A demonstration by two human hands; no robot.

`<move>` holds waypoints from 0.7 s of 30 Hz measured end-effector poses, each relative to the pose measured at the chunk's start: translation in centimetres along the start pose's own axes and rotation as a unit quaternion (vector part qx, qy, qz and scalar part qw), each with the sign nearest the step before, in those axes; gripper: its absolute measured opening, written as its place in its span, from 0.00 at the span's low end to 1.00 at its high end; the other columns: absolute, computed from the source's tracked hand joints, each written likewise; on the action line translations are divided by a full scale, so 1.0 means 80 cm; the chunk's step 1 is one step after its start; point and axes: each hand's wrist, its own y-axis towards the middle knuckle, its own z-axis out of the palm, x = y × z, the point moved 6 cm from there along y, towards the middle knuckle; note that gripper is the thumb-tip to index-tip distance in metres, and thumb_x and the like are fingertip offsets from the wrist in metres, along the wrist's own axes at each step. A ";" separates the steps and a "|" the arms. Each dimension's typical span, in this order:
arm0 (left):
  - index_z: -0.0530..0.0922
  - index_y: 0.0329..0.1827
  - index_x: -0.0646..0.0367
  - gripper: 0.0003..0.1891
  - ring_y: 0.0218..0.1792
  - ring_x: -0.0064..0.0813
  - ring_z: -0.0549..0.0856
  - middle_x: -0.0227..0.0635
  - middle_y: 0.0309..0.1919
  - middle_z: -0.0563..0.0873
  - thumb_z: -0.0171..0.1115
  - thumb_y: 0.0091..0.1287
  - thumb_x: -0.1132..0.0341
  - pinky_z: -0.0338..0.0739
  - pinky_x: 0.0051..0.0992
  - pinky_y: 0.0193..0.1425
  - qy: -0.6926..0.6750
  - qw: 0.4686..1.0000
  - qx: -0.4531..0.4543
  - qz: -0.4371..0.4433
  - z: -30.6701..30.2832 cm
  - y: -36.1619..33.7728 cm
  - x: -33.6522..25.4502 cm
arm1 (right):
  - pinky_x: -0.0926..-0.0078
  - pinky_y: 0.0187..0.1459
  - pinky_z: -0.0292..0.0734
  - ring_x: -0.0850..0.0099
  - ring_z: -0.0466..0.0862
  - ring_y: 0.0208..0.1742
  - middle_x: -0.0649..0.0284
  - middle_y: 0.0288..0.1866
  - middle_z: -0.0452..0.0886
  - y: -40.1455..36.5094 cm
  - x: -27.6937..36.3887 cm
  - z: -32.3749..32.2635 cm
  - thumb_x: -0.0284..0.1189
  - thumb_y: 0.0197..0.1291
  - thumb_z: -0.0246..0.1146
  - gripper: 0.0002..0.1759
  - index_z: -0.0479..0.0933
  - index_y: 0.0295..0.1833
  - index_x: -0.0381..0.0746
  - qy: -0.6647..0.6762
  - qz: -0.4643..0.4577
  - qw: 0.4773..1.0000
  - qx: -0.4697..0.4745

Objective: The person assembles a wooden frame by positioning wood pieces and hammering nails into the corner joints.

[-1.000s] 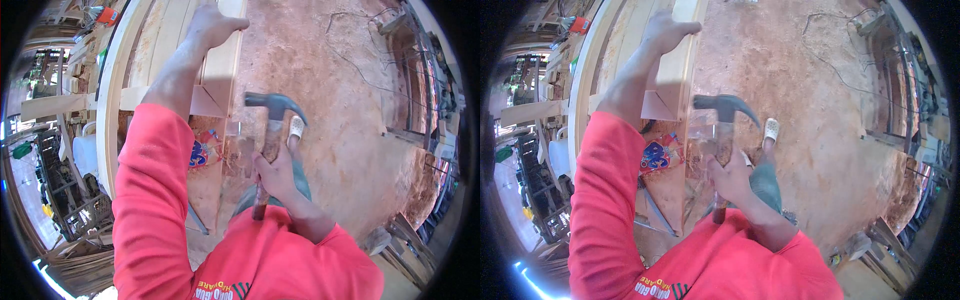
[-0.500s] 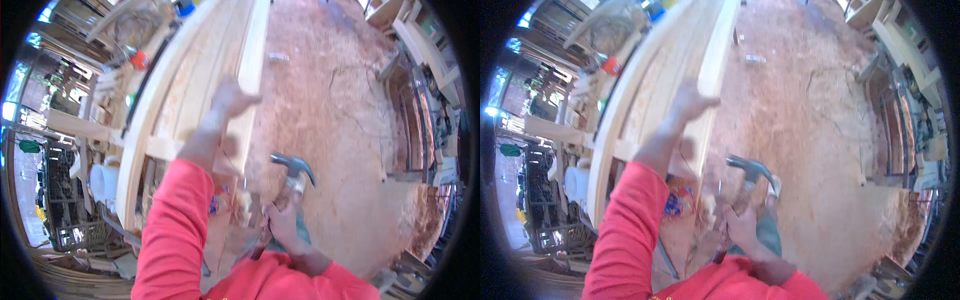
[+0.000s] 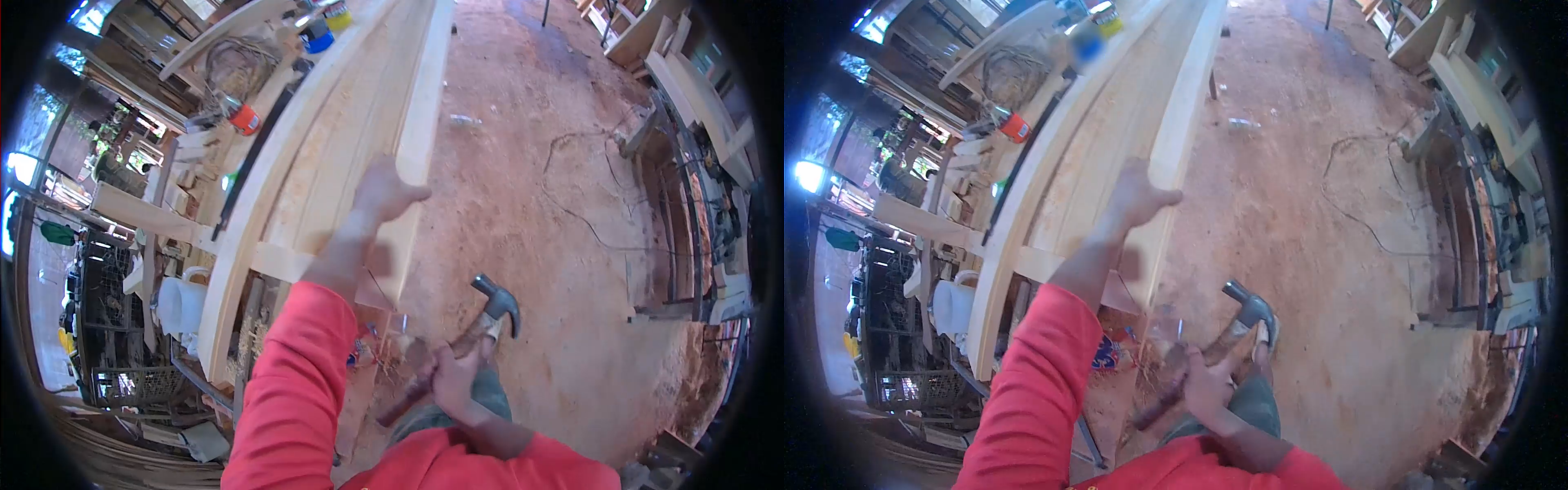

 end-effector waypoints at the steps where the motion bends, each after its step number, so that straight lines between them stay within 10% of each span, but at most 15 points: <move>1: 0.78 0.65 0.75 0.49 0.68 0.56 0.81 0.63 0.64 0.81 0.82 0.51 0.42 0.76 0.42 0.74 -0.014 1.000 0.008 0.000 0.003 -0.003 0.001 | 0.65 0.31 0.83 0.66 0.88 0.30 0.54 0.37 0.85 -0.007 -0.012 0.011 0.31 0.69 0.67 0.28 0.65 0.69 0.34 -0.033 -0.006 0.998 0.053; 6: 0.81 0.61 0.76 0.45 0.67 0.56 0.81 0.64 0.63 0.82 0.81 0.52 0.42 0.76 0.42 0.74 -0.042 0.997 0.032 0.049 0.032 0.015 0.020 | 0.65 0.33 0.84 0.64 0.87 0.30 0.54 0.42 0.86 -0.006 0.060 0.017 0.30 0.69 0.65 0.20 0.73 0.62 0.33 -0.197 -0.128 0.944 0.233; 8: 0.80 0.62 0.76 0.46 0.68 0.56 0.80 0.64 0.64 0.82 0.80 0.52 0.42 0.75 0.42 0.74 -0.116 0.982 0.151 0.006 0.001 -0.004 -0.013 | 0.63 0.33 0.83 0.64 0.86 0.27 0.55 0.42 0.86 -0.022 0.123 -0.003 0.31 0.70 0.65 0.21 0.73 0.63 0.32 -0.252 -0.073 0.945 0.198; 11: 0.79 0.66 0.74 0.46 0.69 0.55 0.80 0.62 0.66 0.81 0.78 0.53 0.42 0.75 0.41 0.75 -0.002 0.998 -0.004 0.069 0.011 0.011 0.004 | 0.71 0.19 0.76 0.72 0.82 0.18 0.64 0.24 0.79 0.067 0.119 -0.079 0.27 0.68 0.66 0.15 0.70 0.54 0.35 -0.237 -0.205 0.945 0.089; 21: 0.82 0.64 0.67 0.44 0.65 0.54 0.82 0.58 0.61 0.84 0.72 0.59 0.33 0.76 0.44 0.70 0.015 1.000 -0.005 -0.015 0.013 0.011 0.016 | 0.71 0.20 0.77 0.71 0.79 0.19 0.63 0.28 0.75 0.194 0.276 -0.304 0.24 0.69 0.63 0.10 0.69 0.49 0.36 -0.225 -0.162 0.952 -0.128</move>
